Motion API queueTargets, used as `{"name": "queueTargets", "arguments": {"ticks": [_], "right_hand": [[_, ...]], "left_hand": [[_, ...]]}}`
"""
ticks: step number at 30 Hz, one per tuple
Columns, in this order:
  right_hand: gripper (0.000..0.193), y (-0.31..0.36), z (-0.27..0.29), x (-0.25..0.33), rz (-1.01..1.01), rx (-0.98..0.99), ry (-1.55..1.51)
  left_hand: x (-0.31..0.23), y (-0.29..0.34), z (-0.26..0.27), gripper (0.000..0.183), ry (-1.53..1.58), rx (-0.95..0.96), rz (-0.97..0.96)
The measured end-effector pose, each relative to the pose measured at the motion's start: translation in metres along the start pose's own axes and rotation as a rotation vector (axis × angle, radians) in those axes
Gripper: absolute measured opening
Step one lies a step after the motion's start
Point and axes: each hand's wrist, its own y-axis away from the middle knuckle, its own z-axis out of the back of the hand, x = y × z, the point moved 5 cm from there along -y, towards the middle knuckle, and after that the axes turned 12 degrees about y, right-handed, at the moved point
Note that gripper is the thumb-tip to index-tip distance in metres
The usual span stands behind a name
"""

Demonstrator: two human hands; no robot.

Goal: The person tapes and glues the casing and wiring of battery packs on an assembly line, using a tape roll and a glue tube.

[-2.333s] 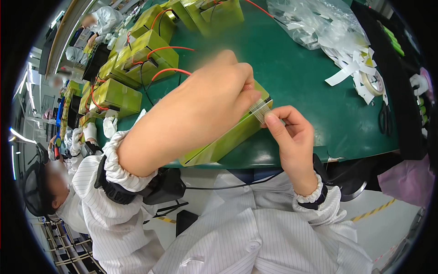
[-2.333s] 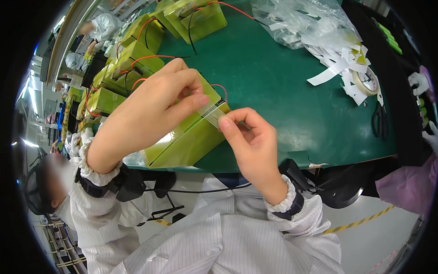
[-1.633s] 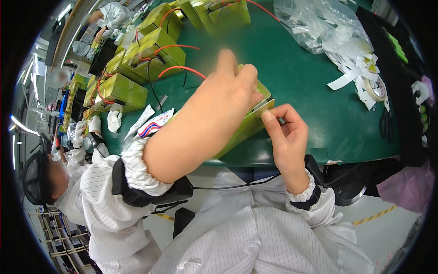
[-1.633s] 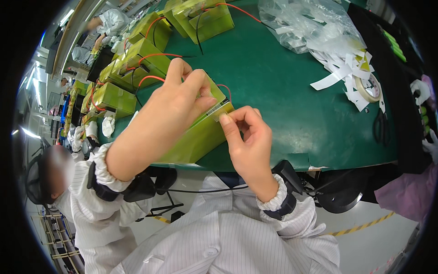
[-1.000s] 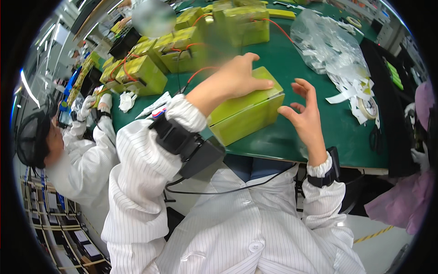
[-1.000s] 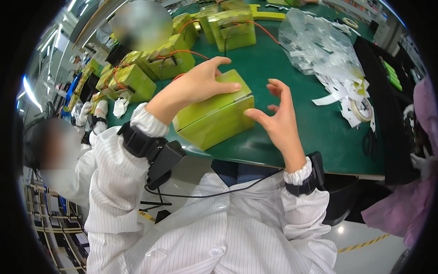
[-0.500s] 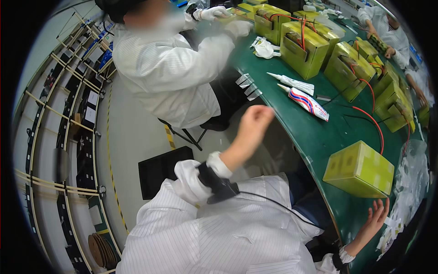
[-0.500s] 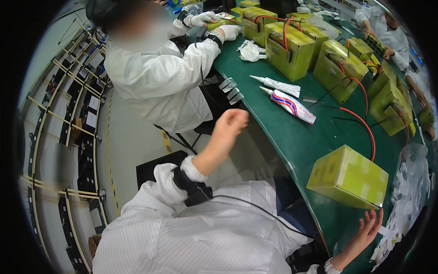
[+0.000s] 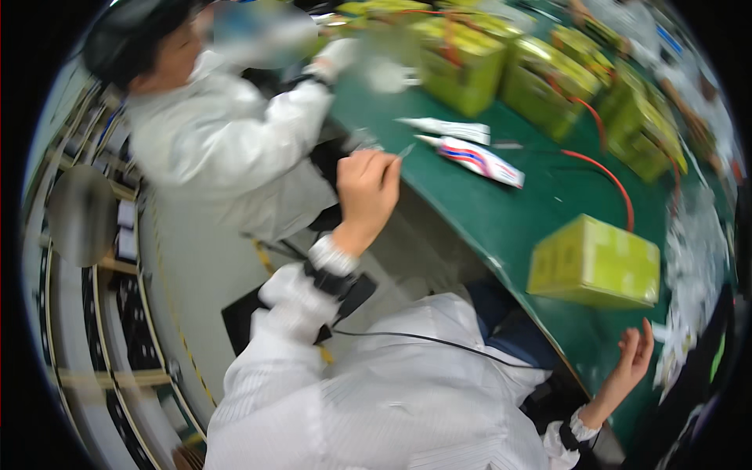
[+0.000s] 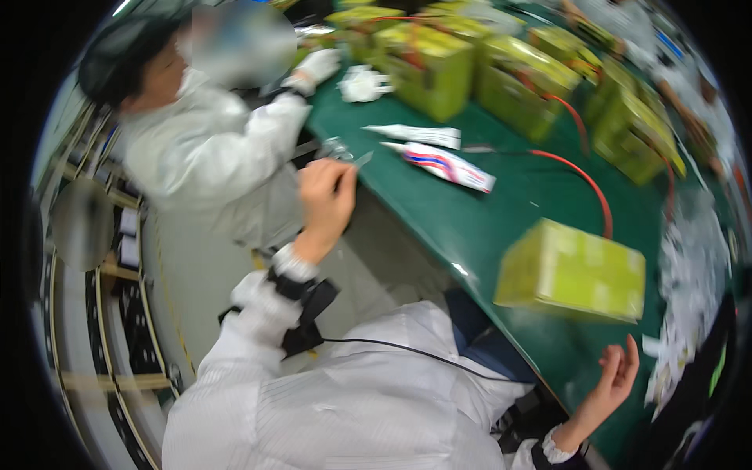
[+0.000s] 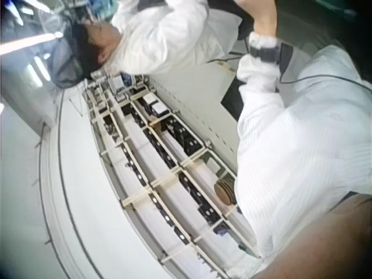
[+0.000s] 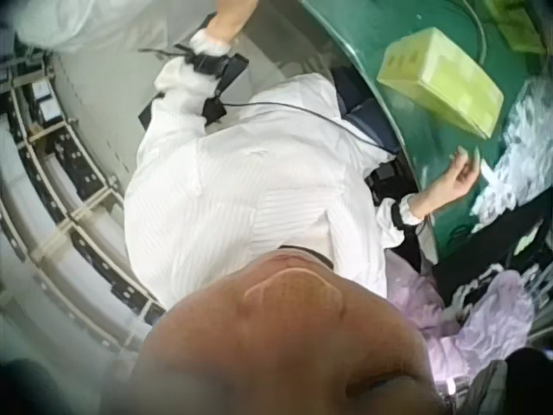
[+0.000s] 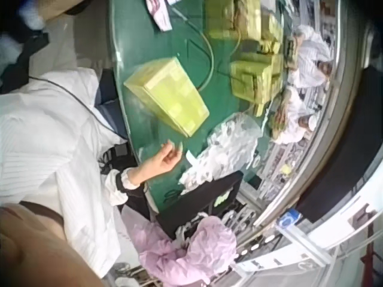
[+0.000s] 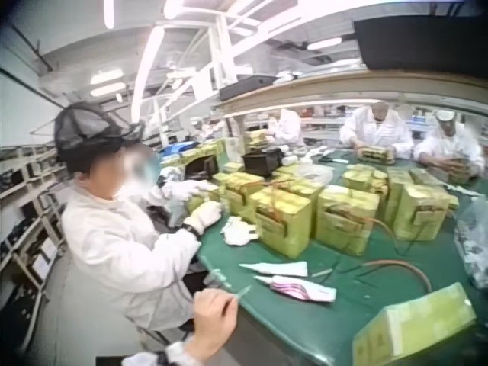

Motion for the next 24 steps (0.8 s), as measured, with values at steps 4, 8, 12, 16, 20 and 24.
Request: {"name": "queueTargets", "arguments": {"ticks": [4, 8, 12, 16, 20, 24], "right_hand": [[0.026, 0.01, -0.008, 0.02, -0.008, 0.014, -0.084], [0.023, 0.017, -0.023, 0.049, -0.026, 0.124, -0.225], [0.024, 0.032, -0.04, 0.06, -0.057, 0.239, -0.368], [0.023, 0.037, -0.056, 0.063, -0.029, 0.311, -0.415], [0.023, 0.031, -0.066, 0.066, 0.032, 0.319, -0.378], [0.023, 0.027, -0.07, 0.064, 0.033, 0.301, -0.393]], "left_hand": [[-0.108, -0.043, 0.015, 0.01, 0.444, 0.384, -0.095], [-0.169, -0.073, -0.039, 0.014, 0.839, 0.839, -0.103], [-0.205, -0.078, -0.075, 0.02, 0.891, 1.062, -0.172], [-0.214, -0.071, -0.089, 0.021, 0.835, 1.124, -0.212], [-0.217, -0.07, -0.093, 0.021, 0.794, 1.134, -0.243], [-0.219, -0.07, -0.094, 0.021, 0.74, 1.114, -0.289]]}}
